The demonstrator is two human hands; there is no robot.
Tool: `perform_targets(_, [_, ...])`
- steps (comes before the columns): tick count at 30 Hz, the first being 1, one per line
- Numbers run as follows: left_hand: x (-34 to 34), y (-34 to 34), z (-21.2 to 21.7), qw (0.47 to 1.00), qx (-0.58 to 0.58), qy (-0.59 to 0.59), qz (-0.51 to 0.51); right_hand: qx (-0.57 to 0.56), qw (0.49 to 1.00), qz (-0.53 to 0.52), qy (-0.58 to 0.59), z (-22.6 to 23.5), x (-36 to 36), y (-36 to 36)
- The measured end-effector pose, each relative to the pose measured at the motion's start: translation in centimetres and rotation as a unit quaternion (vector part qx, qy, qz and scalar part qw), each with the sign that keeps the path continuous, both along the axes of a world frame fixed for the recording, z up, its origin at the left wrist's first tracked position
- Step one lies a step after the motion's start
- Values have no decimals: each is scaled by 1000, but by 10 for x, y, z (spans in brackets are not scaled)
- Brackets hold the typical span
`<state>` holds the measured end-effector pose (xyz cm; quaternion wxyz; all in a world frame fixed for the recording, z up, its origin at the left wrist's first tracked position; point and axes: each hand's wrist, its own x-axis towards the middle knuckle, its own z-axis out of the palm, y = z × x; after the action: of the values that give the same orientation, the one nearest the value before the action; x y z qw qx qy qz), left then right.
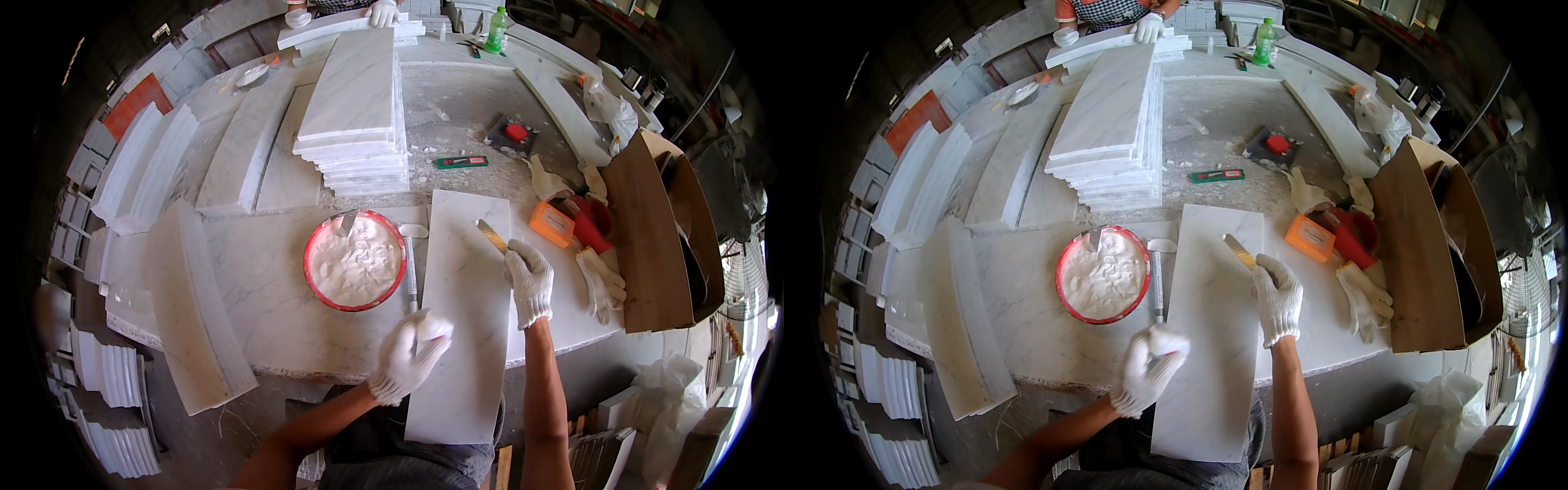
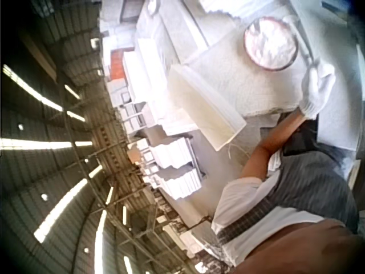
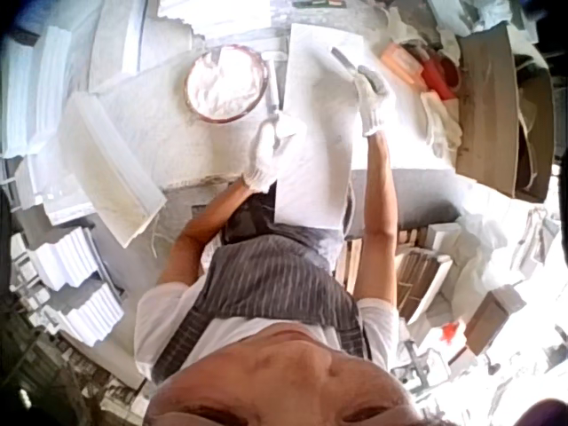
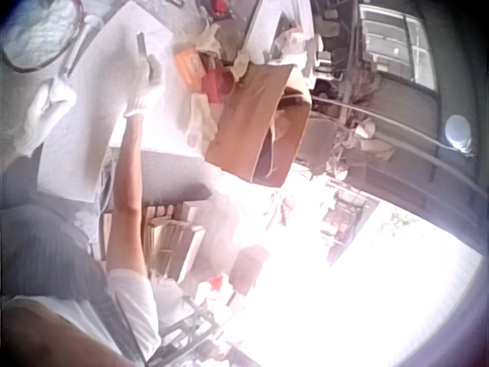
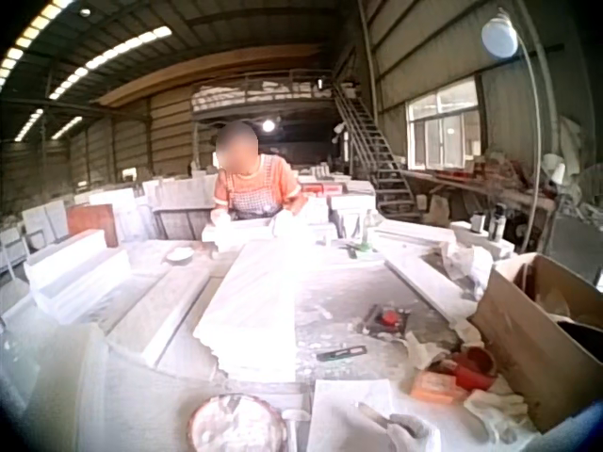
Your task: The person applies a white paste from a red bowl onto a rectangular white tile using a metal putty knife, spreading it into surface imperfections. The person repeatedly scoops paste and smooths it over the tile surface, then flips the tile to work on the other side.
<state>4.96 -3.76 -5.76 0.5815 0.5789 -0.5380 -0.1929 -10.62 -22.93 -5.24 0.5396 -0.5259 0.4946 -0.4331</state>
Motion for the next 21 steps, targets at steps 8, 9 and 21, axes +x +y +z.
perform_targets(8, [-17, -34, 4, 993, 7, -120, -7, -83, 988, -63, 116, -24, -2, -29])
perform_targets(9, [-17, -34, 3, 992, 11, -124, -7, -91, 984, -66, 141, -25, 0, -30])
perform_targets(21, [-18, -34, 2, 992, 31, -120, -23, -331, 904, -119, 243, -19, 2, -29])
